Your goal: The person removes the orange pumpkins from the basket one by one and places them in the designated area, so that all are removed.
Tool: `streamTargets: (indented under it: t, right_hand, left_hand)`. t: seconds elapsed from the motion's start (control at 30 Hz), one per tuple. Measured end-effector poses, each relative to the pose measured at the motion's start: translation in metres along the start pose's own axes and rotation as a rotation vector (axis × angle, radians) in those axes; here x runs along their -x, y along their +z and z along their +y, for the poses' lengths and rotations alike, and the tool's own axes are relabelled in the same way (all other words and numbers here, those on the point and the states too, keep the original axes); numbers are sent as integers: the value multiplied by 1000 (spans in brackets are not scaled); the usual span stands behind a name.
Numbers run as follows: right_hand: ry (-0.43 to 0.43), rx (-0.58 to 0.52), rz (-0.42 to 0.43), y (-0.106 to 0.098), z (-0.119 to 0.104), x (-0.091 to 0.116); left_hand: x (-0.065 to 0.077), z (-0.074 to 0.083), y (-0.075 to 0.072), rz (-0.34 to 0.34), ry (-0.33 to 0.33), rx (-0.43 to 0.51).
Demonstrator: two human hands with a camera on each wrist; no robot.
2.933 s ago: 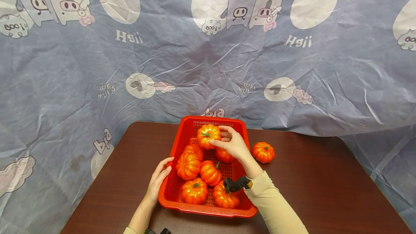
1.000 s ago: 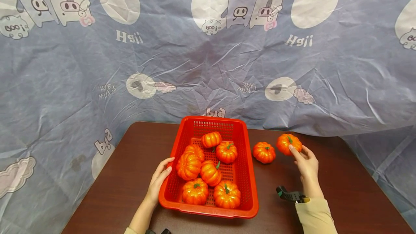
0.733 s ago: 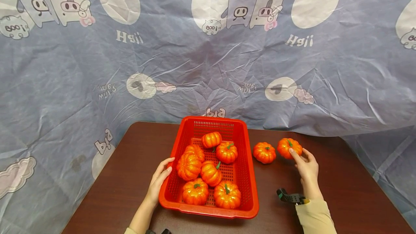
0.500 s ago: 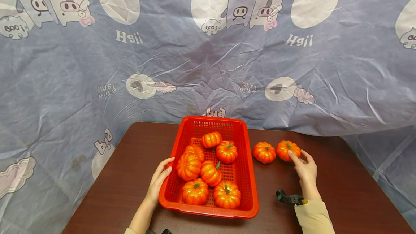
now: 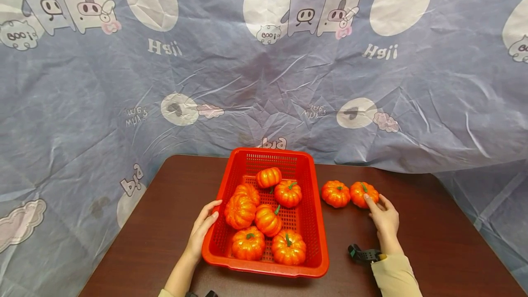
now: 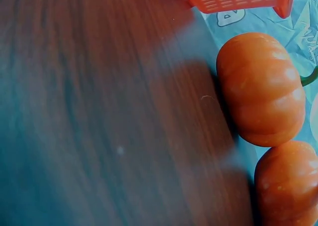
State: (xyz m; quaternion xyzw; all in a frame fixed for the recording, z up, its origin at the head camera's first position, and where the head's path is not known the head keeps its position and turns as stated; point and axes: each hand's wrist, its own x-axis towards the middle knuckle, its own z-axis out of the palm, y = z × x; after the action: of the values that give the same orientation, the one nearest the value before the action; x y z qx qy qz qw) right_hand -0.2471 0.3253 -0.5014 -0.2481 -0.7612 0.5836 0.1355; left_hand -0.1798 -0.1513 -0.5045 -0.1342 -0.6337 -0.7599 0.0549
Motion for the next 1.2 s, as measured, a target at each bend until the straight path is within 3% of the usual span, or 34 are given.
streamTargets:
  t: [0.23,0.43,0.67,0.97,1.2]
  right_hand:
    - [-2,53,6,-1,-7,0]
    - [-37,72,28,-3,-26,4]
    - [-103,-15,23,4,-58,15]
    - [-120,-107,-73,19,-113,32]
    - [-206,-122,-146,37,-149,54]
  left_hand:
    - [0,0,0,-2,-12,15]
    - [0,0,-1,-7,-12,13]
    - [0,0,0,-5,-8,17]
    - [0,0,0,-3,4,4]
    - [0,0,0,-5,-4,11]
